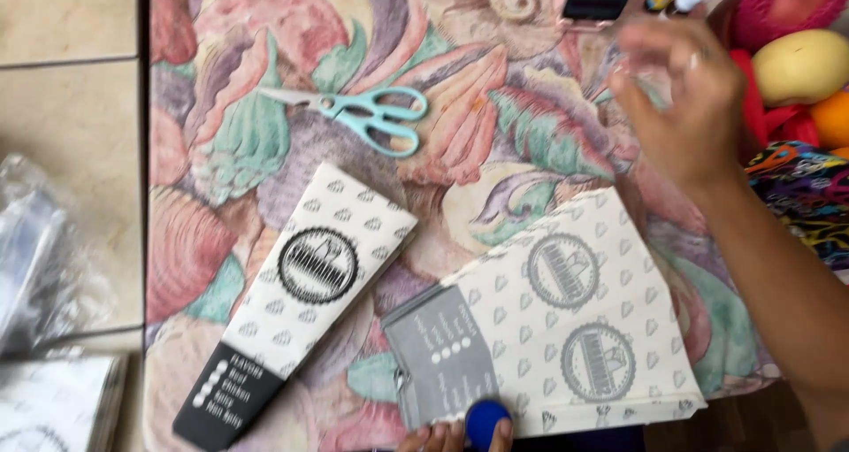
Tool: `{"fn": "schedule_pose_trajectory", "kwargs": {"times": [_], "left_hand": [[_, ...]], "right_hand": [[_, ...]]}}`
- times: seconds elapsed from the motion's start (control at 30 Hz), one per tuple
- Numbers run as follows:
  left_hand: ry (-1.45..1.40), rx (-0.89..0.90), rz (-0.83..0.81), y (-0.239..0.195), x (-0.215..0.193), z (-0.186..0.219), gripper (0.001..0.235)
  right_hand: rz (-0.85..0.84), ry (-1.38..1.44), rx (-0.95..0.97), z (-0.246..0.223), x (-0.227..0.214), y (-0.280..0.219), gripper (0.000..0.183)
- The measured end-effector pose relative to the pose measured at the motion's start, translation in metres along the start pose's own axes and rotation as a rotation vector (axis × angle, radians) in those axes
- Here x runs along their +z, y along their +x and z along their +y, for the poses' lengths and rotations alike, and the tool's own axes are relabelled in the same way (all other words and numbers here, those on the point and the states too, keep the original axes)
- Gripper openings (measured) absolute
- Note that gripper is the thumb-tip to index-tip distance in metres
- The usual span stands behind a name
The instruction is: A person is manually folding and gluing paper wraps to create food sleeves on a table.
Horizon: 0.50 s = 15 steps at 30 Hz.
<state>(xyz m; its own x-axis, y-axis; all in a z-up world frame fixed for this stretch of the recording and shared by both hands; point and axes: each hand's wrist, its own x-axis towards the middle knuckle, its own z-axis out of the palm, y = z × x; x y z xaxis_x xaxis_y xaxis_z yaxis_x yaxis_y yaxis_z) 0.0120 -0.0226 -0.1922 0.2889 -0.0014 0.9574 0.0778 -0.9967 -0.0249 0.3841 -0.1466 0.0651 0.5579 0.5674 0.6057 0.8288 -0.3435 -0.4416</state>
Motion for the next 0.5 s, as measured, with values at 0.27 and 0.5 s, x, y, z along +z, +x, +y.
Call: {"fn": "schedule_pose_trajectory", "kwargs": {"times": [0.27, 0.5], "left_hand": [[-0.312, -0.137, -0.394, 0.137, -0.045, -0.03, 0.035], [-0.418, -0.215, -0.378, 0.179, -0.051, -0.028, 0.022]], "right_hand": [[-0.523, 0.207, -0.378, -0.188, -0.023, -0.127, 0.012], [-0.144, -0.275, -0.229, -0.198, 0.001, -0.21, 0.023]]}}
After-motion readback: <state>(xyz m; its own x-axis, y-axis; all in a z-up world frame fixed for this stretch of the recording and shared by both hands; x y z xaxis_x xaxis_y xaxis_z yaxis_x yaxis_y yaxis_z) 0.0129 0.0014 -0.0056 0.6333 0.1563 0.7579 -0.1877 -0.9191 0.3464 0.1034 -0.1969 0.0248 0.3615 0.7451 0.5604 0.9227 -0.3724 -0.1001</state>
